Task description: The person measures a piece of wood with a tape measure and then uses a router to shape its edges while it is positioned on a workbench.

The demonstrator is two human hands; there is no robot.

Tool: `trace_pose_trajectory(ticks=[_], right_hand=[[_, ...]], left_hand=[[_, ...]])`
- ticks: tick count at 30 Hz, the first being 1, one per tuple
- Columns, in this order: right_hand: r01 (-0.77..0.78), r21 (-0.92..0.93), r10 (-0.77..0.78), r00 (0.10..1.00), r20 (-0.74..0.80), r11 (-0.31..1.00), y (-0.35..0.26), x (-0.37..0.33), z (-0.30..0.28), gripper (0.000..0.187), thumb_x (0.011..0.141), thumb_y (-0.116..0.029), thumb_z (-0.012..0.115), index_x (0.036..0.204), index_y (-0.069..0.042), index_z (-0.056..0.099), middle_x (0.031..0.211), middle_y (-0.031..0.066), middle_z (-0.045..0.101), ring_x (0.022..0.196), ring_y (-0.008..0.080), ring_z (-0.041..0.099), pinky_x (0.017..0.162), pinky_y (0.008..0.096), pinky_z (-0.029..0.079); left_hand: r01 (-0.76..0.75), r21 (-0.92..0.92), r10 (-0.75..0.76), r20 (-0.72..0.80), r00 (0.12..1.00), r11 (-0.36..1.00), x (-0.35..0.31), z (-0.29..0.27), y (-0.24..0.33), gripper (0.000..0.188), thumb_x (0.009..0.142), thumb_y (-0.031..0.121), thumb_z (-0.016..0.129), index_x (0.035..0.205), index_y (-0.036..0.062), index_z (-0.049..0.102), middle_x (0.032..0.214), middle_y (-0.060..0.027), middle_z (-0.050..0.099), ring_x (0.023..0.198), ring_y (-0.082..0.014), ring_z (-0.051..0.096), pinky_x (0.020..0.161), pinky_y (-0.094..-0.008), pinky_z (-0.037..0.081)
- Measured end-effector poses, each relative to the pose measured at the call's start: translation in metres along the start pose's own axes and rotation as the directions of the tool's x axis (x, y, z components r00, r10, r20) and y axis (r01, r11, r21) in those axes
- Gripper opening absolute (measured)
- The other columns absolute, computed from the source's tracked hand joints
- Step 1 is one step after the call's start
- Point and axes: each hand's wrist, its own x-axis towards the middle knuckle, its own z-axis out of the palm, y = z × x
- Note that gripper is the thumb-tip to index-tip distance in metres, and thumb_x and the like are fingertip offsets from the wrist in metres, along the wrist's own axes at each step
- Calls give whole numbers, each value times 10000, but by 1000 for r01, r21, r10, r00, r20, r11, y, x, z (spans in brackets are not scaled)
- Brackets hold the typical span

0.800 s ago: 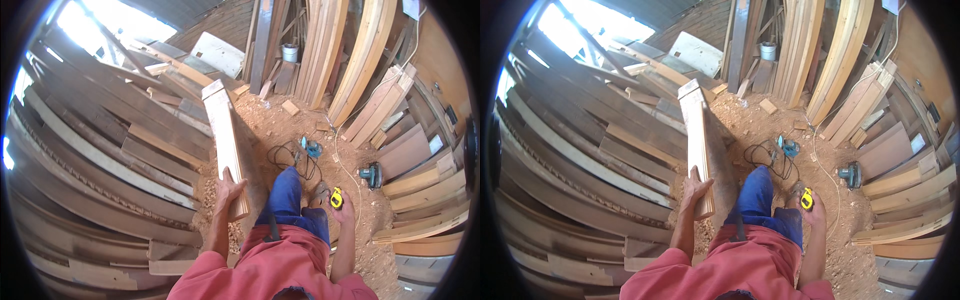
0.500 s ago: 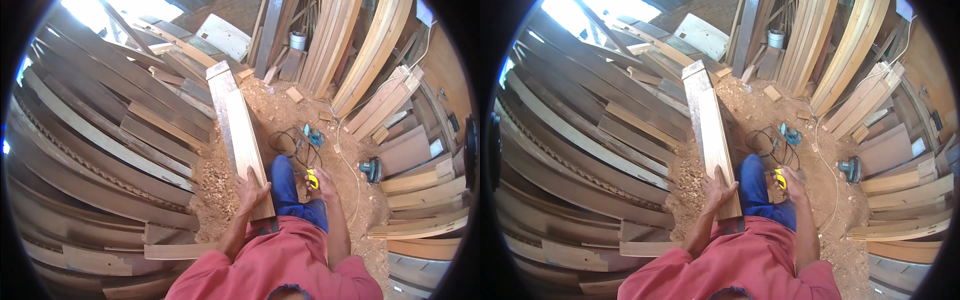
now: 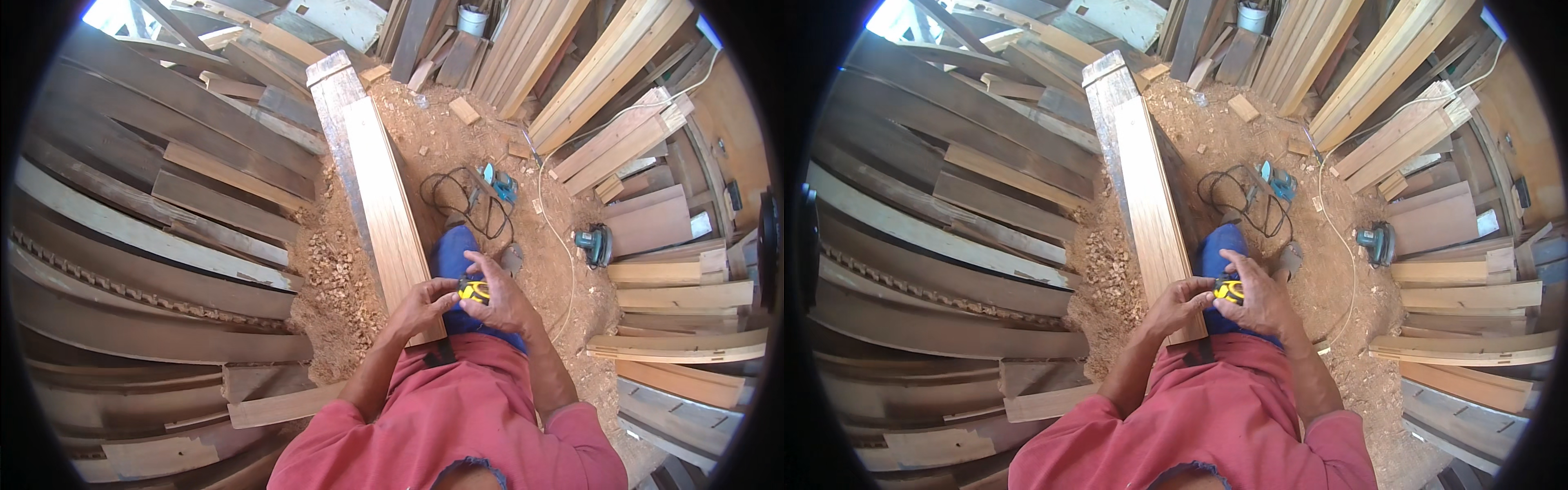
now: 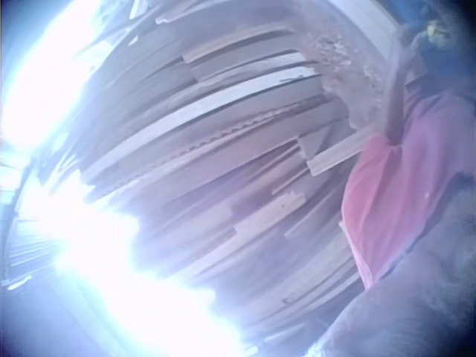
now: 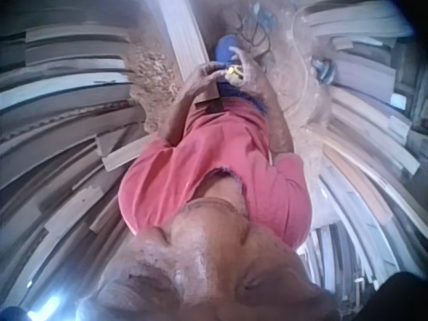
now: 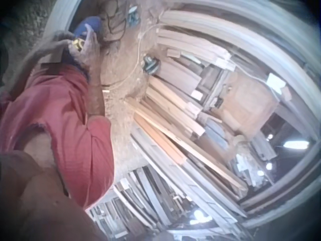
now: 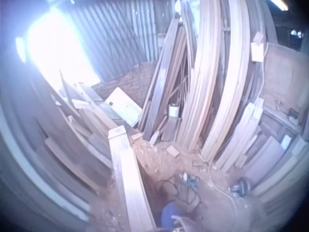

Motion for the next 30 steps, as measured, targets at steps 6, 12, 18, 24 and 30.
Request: trace_pose_trajectory(ticks=[6, 12, 18, 24, 30], right_hand=[[32, -46, -25, 990, 139, 998, -26, 24, 15, 855, 843, -361, 772, 1565, -159, 361, 1285, 176, 616, 1181, 369, 616, 1048, 467, 463], [141, -238, -86, 970, 226, 961, -23, 63, -8, 563, 849, -206, 759, 1390, -121, 624, 1305, 172, 588, 1221, 366, 575, 1068, 440, 459], [71, -534, -4, 992, 125, 843, -5, 95, -36, 472, 843, -146, 760, 1311, -132, 704, 1337, 172, 571, 1272, 377, 533, 1117, 460, 419], [83, -526, -2, 988, 152, 847, 15, 99, -36, 490, 850, -149, 745, 1337, -135, 691, 1384, 178, 553, 1313, 387, 509, 1134, 462, 407], [54, -515, 22, 990, 141, 856, 18, 99, -34, 474, 884, -168, 744, 1353, -154, 684, 1415, 180, 539, 1321, 395, 503, 1136, 473, 404]], left_hand=[[-86, -170, 82, -29, 996, 982, 2, -33, -23, 141, 972, 83, 736, 1078, 10, 678, 968, -4, 703, 885, -71, 644, 815, -248, 542], [-125, -152, 51, -416, 908, 980, -9, -109, -21, 78, 975, 81, 717, 1003, 23, 673, 845, 11, 680, 695, -53, 581, 622, -216, 479], [-126, -263, -44, -557, 830, 957, 26, -148, -60, 131, 960, 124, 751, 980, 25, 668, 789, -2, 650, 613, -62, 534, 539, -216, 435], [-143, -391, -80, -502, 861, 909, 32, -149, -73, 163, 949, 137, 774, 998, 35, 656, 791, -3, 647, 600, -66, 531, 524, -219, 443], [-172, -410, -48, -474, 879, 896, 33, -153, -77, 178, 946, 164, 782, 994, 50, 654, 810, 2, 657, 631, -71, 556, 538, -228, 459]])
